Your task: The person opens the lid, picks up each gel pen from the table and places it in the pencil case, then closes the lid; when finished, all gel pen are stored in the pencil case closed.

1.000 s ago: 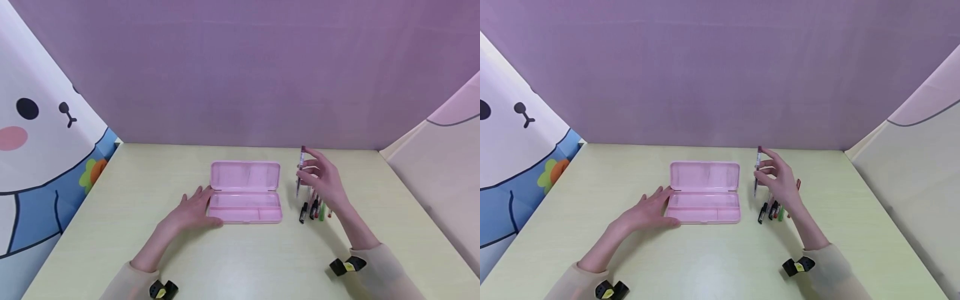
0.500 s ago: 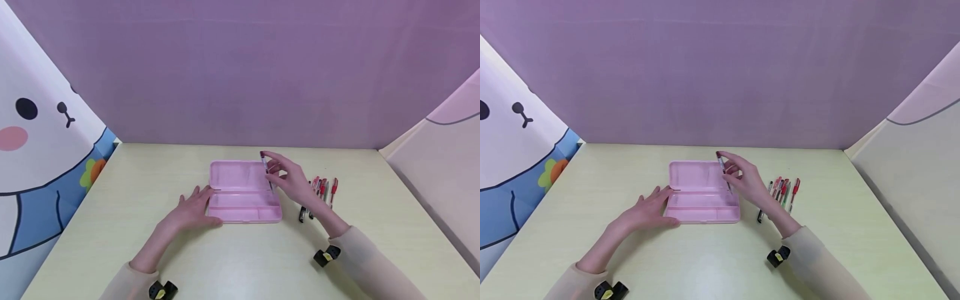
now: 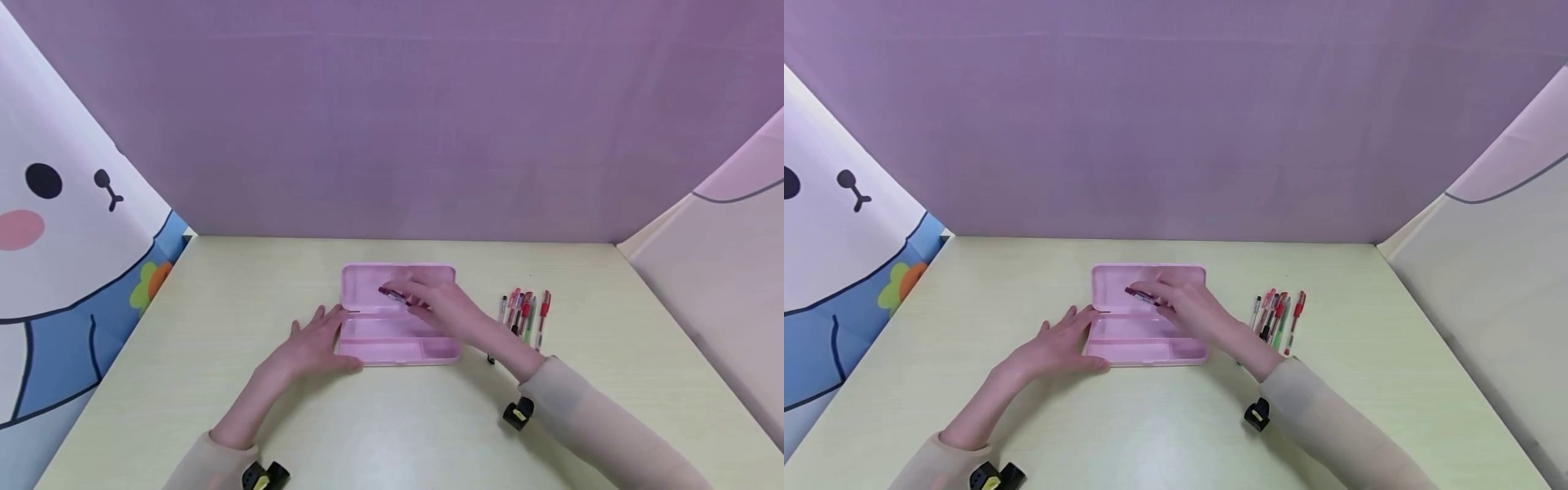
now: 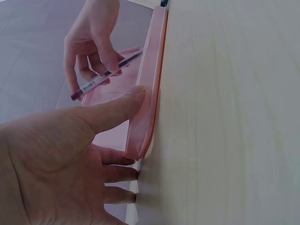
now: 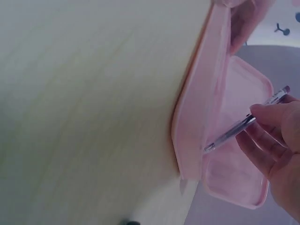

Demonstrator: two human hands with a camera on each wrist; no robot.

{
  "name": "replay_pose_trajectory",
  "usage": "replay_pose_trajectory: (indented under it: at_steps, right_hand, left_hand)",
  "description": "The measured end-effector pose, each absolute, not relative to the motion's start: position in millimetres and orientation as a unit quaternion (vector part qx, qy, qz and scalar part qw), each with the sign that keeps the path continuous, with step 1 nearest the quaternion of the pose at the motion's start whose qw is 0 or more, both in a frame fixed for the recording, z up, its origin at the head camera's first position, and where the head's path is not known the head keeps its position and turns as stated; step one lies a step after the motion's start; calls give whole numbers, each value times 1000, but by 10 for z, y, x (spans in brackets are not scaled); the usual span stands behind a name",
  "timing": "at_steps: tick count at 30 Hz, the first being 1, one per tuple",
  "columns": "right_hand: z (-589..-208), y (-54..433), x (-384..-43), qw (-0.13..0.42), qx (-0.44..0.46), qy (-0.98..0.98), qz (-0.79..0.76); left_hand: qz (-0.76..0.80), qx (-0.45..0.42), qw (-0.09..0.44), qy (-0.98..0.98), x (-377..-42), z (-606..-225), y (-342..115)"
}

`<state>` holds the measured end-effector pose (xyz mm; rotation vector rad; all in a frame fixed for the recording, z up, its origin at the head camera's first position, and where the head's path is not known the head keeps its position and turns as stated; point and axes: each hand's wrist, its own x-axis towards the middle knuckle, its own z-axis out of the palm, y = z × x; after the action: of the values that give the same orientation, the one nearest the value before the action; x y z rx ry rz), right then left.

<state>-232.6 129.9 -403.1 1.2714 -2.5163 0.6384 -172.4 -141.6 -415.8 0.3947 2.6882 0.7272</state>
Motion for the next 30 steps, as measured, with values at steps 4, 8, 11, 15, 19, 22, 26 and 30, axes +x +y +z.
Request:
replay_pose_trajectory:
  at_steps: [4,8,11,15,19,22,26,30]
  right_hand:
    - [-4065,1251,-2276,126,448,-875,133]
    - [-4099,1215,-2227,118,455,-880,63]
    - [-4120,1201,-2198,108,458,-882,31]
    - [-4152,1181,-2183,105,464,-880,3]
    - [-4172,1155,-2172,113,467,-877,-10]
    - [-4178,1142,-2162,123,465,-877,-13]
    - [-4198,1136,-2155,139,464,-875,-17]
    - [-4233,1145,-2153,158,469,-868,-44]
  left_hand:
    - [256,139,163,943,-1736,-4165,-1420]
    - [259,141,162,942,-1741,-4175,-1427]
    - [261,143,163,941,-1734,-4172,-1427]
    - [260,147,161,941,-1718,-4154,-1417]
    - [259,147,162,941,-1709,-4146,-1419]
    - [258,149,161,941,-1706,-4144,-1425]
    - [255,149,158,942,-1705,-4147,-1434]
    - [258,149,158,942,-1705,-4152,-1445]
